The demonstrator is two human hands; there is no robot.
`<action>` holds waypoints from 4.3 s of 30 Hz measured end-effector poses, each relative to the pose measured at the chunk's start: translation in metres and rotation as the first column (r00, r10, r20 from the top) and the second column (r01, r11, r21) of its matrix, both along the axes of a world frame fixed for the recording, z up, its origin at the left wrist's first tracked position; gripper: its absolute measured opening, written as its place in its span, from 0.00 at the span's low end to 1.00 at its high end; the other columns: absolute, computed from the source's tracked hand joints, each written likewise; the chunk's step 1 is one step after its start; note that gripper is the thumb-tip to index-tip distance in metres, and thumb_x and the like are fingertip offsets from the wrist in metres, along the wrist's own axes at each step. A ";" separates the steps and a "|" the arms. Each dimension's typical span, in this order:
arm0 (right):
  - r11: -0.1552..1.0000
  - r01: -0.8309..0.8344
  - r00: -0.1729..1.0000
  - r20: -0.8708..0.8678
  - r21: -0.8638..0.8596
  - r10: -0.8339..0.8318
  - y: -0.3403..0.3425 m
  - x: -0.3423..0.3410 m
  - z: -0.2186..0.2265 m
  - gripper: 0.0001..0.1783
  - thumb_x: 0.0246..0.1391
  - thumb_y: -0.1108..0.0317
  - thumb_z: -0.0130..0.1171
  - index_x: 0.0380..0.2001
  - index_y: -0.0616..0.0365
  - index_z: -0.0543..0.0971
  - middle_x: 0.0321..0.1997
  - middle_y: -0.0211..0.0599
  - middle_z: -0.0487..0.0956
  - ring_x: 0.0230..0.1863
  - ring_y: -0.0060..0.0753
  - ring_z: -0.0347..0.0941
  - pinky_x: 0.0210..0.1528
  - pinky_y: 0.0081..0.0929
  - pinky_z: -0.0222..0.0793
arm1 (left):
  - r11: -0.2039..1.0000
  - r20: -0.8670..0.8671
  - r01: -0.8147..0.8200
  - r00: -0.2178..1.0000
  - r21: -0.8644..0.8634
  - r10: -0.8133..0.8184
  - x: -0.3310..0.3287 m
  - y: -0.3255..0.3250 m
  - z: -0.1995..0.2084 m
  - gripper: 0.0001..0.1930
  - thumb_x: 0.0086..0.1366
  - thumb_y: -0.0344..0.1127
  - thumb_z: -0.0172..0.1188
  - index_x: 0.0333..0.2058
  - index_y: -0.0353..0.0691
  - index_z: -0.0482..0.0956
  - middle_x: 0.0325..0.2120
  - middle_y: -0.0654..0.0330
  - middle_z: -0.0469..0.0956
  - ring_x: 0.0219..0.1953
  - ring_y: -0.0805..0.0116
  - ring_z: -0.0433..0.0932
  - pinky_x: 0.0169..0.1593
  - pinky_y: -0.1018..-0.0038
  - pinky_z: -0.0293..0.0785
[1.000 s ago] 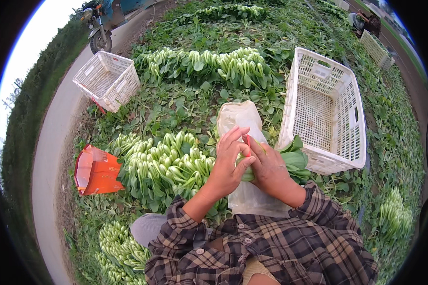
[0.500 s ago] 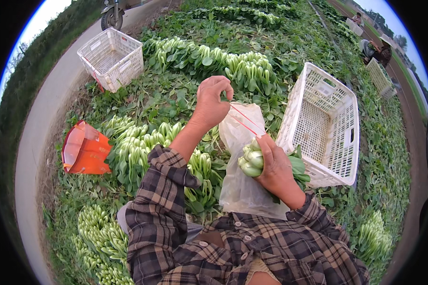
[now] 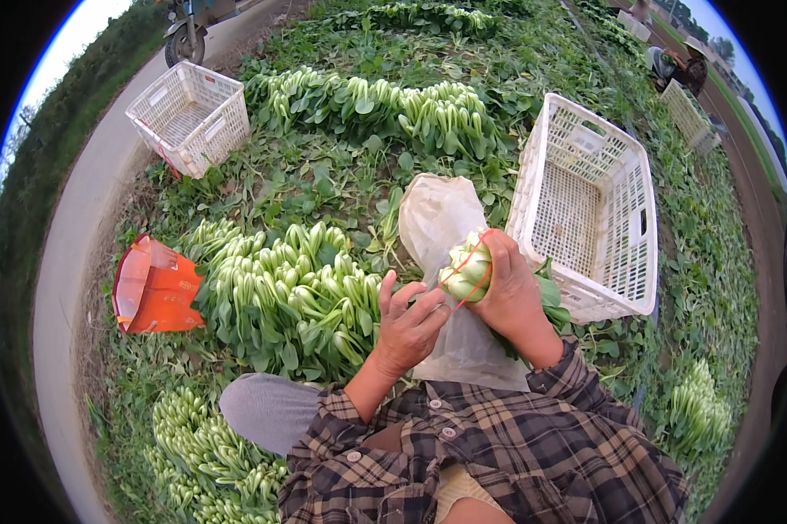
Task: The person gathers small green vegetables from a pile on the ground, arranges them into bundles, and secures them with rubber bands. The person places the finished bundles into a white plastic crate.
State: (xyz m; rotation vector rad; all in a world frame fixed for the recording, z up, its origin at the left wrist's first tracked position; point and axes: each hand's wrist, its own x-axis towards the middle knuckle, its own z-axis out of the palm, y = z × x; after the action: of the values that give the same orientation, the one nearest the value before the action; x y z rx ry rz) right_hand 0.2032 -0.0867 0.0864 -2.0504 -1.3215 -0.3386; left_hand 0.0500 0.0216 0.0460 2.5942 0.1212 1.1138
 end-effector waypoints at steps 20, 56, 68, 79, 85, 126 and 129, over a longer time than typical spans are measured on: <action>0.983 -0.182 0.983 -0.013 0.010 0.182 -0.004 0.013 -0.006 0.46 0.34 0.63 0.74 0.57 0.57 0.61 0.58 0.45 0.68 0.52 0.51 0.69 0.52 0.39 0.68 | 0.726 -0.401 0.183 0.732 -0.662 -0.550 0.086 0.074 0.020 0.30 0.54 0.24 0.47 0.59 0.45 0.64 0.50 0.52 0.72 0.48 0.51 0.73 0.53 0.63 0.70; 0.985 -0.072 0.957 -0.268 0.158 0.113 -0.048 0.003 -0.023 0.58 0.30 0.55 0.79 0.62 0.61 0.56 0.56 0.49 0.68 0.54 0.50 0.68 0.56 0.40 0.64 | -0.438 0.538 0.435 0.832 -0.787 -0.140 0.064 -0.014 -0.012 0.28 0.68 0.39 0.48 0.63 0.36 0.55 0.61 0.52 0.62 0.63 0.61 0.60 0.65 0.64 0.56; 0.982 -0.172 0.966 -0.179 0.082 0.184 -0.063 0.005 -0.001 0.60 0.33 0.63 0.76 0.65 0.58 0.48 0.58 0.50 0.66 0.55 0.52 0.68 0.55 0.41 0.66 | -0.302 0.466 0.364 0.771 -0.881 -0.434 0.108 -0.011 -0.002 0.26 0.72 0.49 0.39 0.58 0.32 0.63 0.48 0.51 0.74 0.47 0.65 0.75 0.53 0.70 0.72; 0.975 0.096 0.508 -0.852 0.201 0.126 -0.093 0.147 0.065 0.53 0.35 0.59 0.78 0.61 0.63 0.57 0.55 0.35 0.71 0.54 0.30 0.69 0.58 0.30 0.65 | -0.316 0.272 0.054 0.658 -0.947 -0.702 0.151 -0.033 -0.006 0.13 0.62 0.28 0.59 0.46 0.40 0.74 0.43 0.66 0.74 0.44 0.78 0.72 0.52 0.78 0.68; 0.950 0.209 0.935 -0.239 -0.232 -0.264 -0.077 0.283 -0.017 0.54 0.30 0.67 0.77 0.62 0.56 0.57 0.54 0.44 0.73 0.54 0.46 0.71 0.56 0.34 0.67 | -0.367 0.303 -0.026 0.513 -0.930 -0.803 0.077 0.011 -0.008 0.18 0.62 0.28 0.60 0.51 0.36 0.71 0.51 0.55 0.73 0.52 0.68 0.73 0.56 0.71 0.69; 0.840 -0.273 0.436 -0.838 -0.470 -0.327 0.161 -0.049 -0.276 0.21 0.45 0.63 0.66 0.42 0.60 0.75 0.45 0.43 0.74 0.42 0.40 0.73 0.46 0.31 0.69 | 0.345 -0.755 -0.817 0.567 -0.463 0.329 -0.016 0.151 -0.256 0.40 0.46 0.43 0.67 0.58 0.40 0.63 0.52 0.45 0.69 0.54 0.44 0.67 0.58 0.57 0.62; 0.928 -0.171 0.526 -0.827 -0.331 -0.198 0.159 -0.050 -0.284 0.16 0.47 0.65 0.64 0.38 0.60 0.74 0.42 0.43 0.75 0.40 0.40 0.73 0.46 0.31 0.69 | 0.369 -0.680 -0.751 0.657 -0.548 0.325 -0.021 0.146 -0.256 0.36 0.47 0.39 0.66 0.56 0.40 0.65 0.51 0.48 0.70 0.53 0.47 0.68 0.57 0.58 0.64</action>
State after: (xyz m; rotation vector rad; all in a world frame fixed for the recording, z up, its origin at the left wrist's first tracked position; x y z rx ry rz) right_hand 0.1528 0.0725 -0.1972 -2.0411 -0.7343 0.9319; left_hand 0.0292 0.1679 -0.2102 1.8473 1.4062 0.3245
